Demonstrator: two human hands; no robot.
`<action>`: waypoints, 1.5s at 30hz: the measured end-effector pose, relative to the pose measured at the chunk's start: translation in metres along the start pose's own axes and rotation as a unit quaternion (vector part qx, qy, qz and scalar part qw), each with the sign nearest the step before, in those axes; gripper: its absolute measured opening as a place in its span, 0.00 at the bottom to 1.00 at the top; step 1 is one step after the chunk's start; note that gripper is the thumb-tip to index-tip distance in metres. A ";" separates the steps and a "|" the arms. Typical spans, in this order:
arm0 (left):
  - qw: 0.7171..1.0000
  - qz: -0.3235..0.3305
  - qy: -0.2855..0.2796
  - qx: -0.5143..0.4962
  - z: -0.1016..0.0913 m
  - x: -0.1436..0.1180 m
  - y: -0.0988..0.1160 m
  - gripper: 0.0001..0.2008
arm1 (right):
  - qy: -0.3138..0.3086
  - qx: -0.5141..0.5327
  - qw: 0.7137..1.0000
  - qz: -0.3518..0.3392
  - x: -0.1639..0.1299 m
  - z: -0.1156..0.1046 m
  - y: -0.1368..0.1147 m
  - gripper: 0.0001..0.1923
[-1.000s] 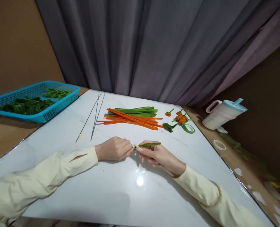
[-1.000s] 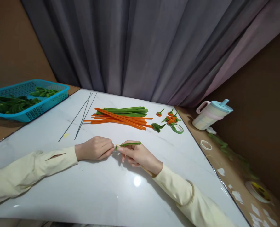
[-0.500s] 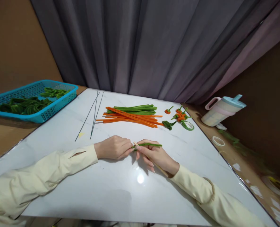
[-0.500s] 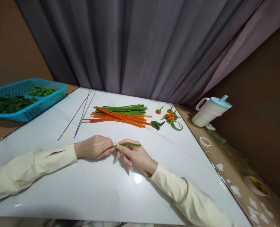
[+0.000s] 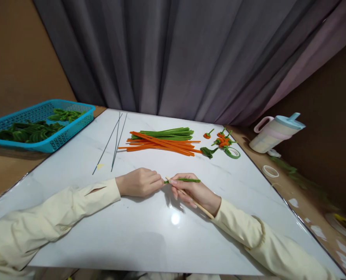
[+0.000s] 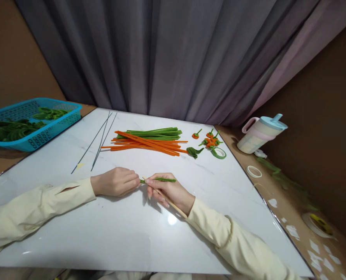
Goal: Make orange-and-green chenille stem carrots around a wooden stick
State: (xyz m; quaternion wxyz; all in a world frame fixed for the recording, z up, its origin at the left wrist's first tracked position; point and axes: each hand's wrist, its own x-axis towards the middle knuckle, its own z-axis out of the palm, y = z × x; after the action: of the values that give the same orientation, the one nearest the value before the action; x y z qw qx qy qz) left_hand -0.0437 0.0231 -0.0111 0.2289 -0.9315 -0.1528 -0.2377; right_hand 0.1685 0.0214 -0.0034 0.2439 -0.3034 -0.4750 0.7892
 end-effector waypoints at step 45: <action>0.993 -0.080 -0.019 -0.090 0.002 -0.004 -0.003 0.09 | 0.099 -0.753 0.542 -0.358 -0.026 -0.018 -0.007 0.13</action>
State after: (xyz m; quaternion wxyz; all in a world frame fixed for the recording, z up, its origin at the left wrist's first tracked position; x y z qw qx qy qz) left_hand -0.0471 0.0256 -0.0138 0.1217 -0.9375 -0.2088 -0.2503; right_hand 0.2002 0.0178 0.0024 0.2338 -0.2564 -0.9367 -0.0474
